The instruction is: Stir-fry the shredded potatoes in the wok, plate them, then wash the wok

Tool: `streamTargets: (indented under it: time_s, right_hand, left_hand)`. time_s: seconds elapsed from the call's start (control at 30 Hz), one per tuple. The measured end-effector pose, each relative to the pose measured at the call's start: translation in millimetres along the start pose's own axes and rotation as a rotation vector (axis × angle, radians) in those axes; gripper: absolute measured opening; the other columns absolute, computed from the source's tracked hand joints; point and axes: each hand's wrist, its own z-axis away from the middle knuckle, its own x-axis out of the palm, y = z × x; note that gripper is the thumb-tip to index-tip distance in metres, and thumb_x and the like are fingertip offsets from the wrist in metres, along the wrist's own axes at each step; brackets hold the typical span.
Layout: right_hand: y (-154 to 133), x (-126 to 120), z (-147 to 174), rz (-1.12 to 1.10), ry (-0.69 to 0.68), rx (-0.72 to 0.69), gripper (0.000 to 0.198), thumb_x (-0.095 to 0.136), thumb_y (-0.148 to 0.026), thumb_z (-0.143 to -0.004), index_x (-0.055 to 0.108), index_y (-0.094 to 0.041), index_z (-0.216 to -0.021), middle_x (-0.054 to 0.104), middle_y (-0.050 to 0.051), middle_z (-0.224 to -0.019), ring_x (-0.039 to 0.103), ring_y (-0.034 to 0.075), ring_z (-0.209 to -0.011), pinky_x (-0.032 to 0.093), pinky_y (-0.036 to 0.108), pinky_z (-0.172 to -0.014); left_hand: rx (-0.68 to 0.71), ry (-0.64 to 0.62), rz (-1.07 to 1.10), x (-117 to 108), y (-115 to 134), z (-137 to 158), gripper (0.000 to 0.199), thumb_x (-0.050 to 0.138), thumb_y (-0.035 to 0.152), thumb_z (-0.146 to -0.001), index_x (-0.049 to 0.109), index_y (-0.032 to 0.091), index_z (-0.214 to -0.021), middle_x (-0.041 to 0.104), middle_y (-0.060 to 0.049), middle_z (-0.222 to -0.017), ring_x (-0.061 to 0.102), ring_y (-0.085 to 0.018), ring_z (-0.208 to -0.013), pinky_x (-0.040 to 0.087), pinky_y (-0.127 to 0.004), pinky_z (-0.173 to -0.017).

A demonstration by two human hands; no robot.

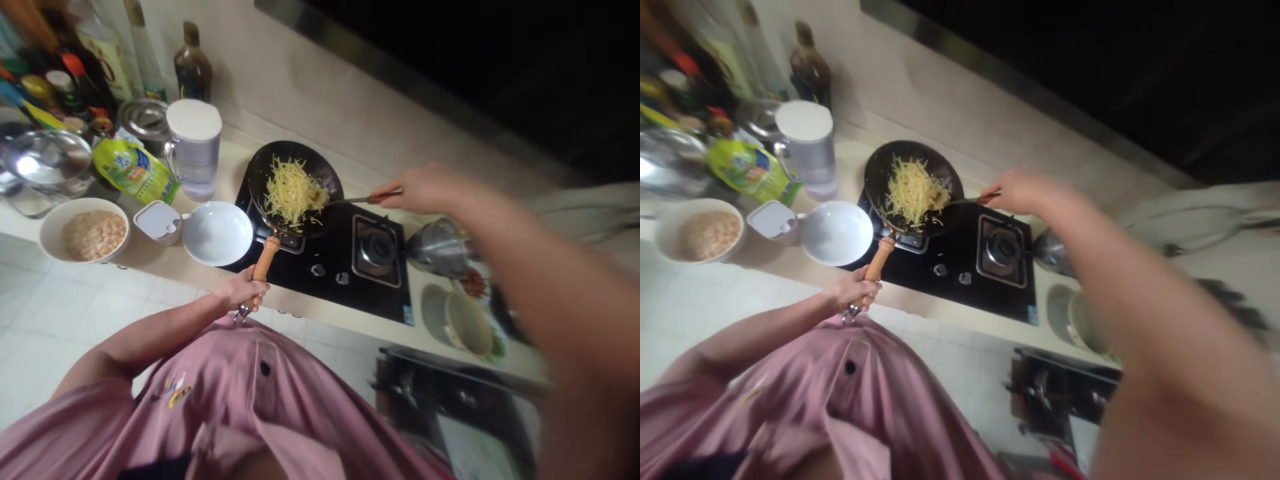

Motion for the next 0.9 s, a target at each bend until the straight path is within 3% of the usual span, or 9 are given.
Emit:
streamTargets:
  time_s: [0.13, 0.27, 0.43, 0.63, 0.77, 0.9]
  right_hand:
    - [-4.2, 25.1, 19.4, 0.104, 0.033, 0.018, 0.045, 0.039, -0.044, -0.095, 0.059, -0.038, -0.135, 0.066, 0.007, -0.121, 0.061, 0.026, -0.095, 0.044, 0.033, -0.070]
    - [25.2, 17.3, 22.7, 0.256, 0.046, 0.110, 0.043, 0.039, -0.044, -0.096, 0.052, -0.049, -0.137, 0.062, 0.004, -0.125, 0.060, 0.028, -0.100, 0.045, 0.035, -0.069]
    - [30.7, 4.6, -10.0, 0.305, 0.067, 0.136, 0.043, 0.044, -0.039, -0.095, 0.057, -0.039, -0.137, 0.063, 0.011, -0.120, 0.059, 0.027, -0.099, 0.041, 0.033, -0.071]
    - [21.9, 6.2, -9.4, 0.383, 0.177, -0.113, 0.043, 0.038, -0.041, -0.098, 0.049, -0.049, -0.139, 0.064, 0.004, -0.101, 0.053, 0.017, -0.077, 0.026, 0.028, -0.059]
    - [37.9, -5.9, -5.6, 0.397, 0.202, -0.034, 0.043, 0.038, -0.036, -0.100, 0.051, -0.044, -0.140, 0.062, 0.006, -0.107, 0.050, 0.016, -0.080, 0.021, 0.029, -0.060]
    - [17.9, -8.6, -14.5, 0.367, 0.193, -0.026, 0.049, 0.026, -0.024, -0.101, 0.056, -0.038, -0.138, 0.061, 0.010, -0.108, 0.051, 0.018, -0.082, 0.021, 0.030, -0.062]
  left_hand:
    - [-0.003, 0.005, -0.008, -1.6, 2.1, 1.4, 0.033, 0.061, 0.013, -0.072, 0.037, 0.022, -0.091, 0.046, 0.010, -0.054, 0.040, -0.007, -0.039, 0.040, -0.021, -0.036]
    - [-0.010, 0.004, -0.018, -2.7, 4.8, 4.2, 0.031, 0.060, 0.013, -0.074, 0.036, 0.022, -0.091, 0.045, 0.010, -0.052, 0.038, -0.007, -0.038, 0.039, -0.020, -0.036]
    - [-0.022, -0.007, -0.009, -2.2, 7.9, 6.6, 0.032, 0.062, 0.015, -0.073, 0.037, 0.023, -0.091, 0.044, 0.010, -0.053, 0.038, -0.006, -0.038, 0.038, -0.019, -0.036]
    - [-0.033, -0.008, -0.013, -2.6, 7.7, 5.4, 0.035, 0.065, 0.018, -0.070, 0.037, 0.023, -0.090, 0.044, 0.011, -0.054, 0.039, -0.005, -0.038, 0.039, -0.019, -0.037]
    - [-0.027, -0.012, 0.001, -3.3, 4.5, 3.7, 0.036, 0.066, 0.019, -0.070, 0.037, 0.023, -0.090, 0.044, 0.011, -0.055, 0.038, -0.005, -0.038, 0.039, -0.019, -0.037]
    - [-0.016, -0.009, -0.003, -3.5, 3.3, 3.1, 0.038, 0.068, 0.020, -0.070, 0.037, 0.023, -0.090, 0.044, 0.011, -0.057, 0.038, -0.005, -0.038, 0.039, -0.019, -0.037]
